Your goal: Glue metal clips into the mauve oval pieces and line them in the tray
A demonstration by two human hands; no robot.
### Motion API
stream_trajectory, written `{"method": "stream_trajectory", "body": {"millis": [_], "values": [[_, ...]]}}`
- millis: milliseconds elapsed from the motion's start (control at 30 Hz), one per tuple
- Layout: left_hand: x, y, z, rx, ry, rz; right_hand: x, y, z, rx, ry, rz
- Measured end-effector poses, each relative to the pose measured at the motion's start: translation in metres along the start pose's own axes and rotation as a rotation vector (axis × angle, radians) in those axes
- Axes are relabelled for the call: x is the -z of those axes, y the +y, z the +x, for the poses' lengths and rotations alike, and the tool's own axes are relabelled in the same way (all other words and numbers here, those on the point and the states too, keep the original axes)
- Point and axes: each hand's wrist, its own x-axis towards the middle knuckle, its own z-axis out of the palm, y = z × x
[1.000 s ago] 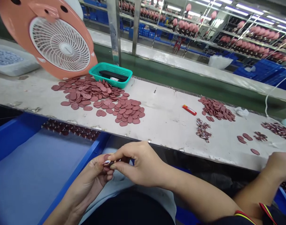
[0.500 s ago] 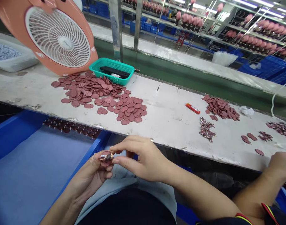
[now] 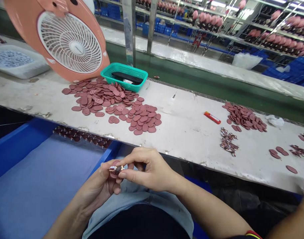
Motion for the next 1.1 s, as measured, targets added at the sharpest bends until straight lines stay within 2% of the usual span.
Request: {"method": "stream_trajectory", "body": {"millis": [67, 100, 167, 233, 300, 367, 500, 567, 667, 800, 900, 1000, 1100], "values": [[0.000, 0.000, 0.000, -0.030, 0.058, 0.017, -0.005, 0.003, 0.002, 0.080, 0.089, -0.090], [0.000, 0.000, -0.001, -0.085, 0.142, 0.031, -0.008, 0.005, 0.002, 0.130, 0.152, -0.174], [0.000, -0.003, -0.002, -0.269, 0.372, 0.068, -0.014, 0.011, 0.003, 0.248, 0.289, -0.396], [-0.001, -0.006, -0.001, -0.446, 0.508, 0.122, -0.020, 0.017, 0.003, 0.384, 0.376, -0.632], [-0.002, -0.008, 0.000, -0.520, 0.493, 0.178, -0.025, 0.024, 0.005, 0.514, 0.380, -0.807], [-0.004, -0.008, 0.003, -0.532, 0.458, 0.215, -0.030, 0.030, 0.007, 0.588, 0.330, -0.898], [-0.005, -0.004, 0.005, -0.524, 0.515, 0.252, -0.039, 0.032, 0.012, 0.572, 0.264, -0.931], [0.004, 0.000, 0.004, -0.510, 0.586, 0.328, -0.041, 0.027, 0.013, 0.569, 0.241, -0.924], [0.042, 0.015, 0.003, -0.493, 0.770, 0.516, -0.038, 0.017, 0.007, 0.599, 0.176, -0.893], [0.132, 0.050, 0.010, -0.440, 0.998, 0.721, -0.023, 0.014, -0.009, 0.566, 0.166, -0.904], [0.195, 0.075, 0.023, -0.297, 1.114, 0.944, -0.013, 0.023, -0.018, 0.503, 0.180, -0.940], [0.232, 0.088, 0.039, -0.132, 1.150, 1.128, -0.008, 0.033, -0.024, 0.466, 0.187, -0.960], [0.248, 0.093, 0.052, -0.030, 1.159, 1.250, -0.005, 0.039, -0.026, 0.436, 0.206, -0.962]]}}
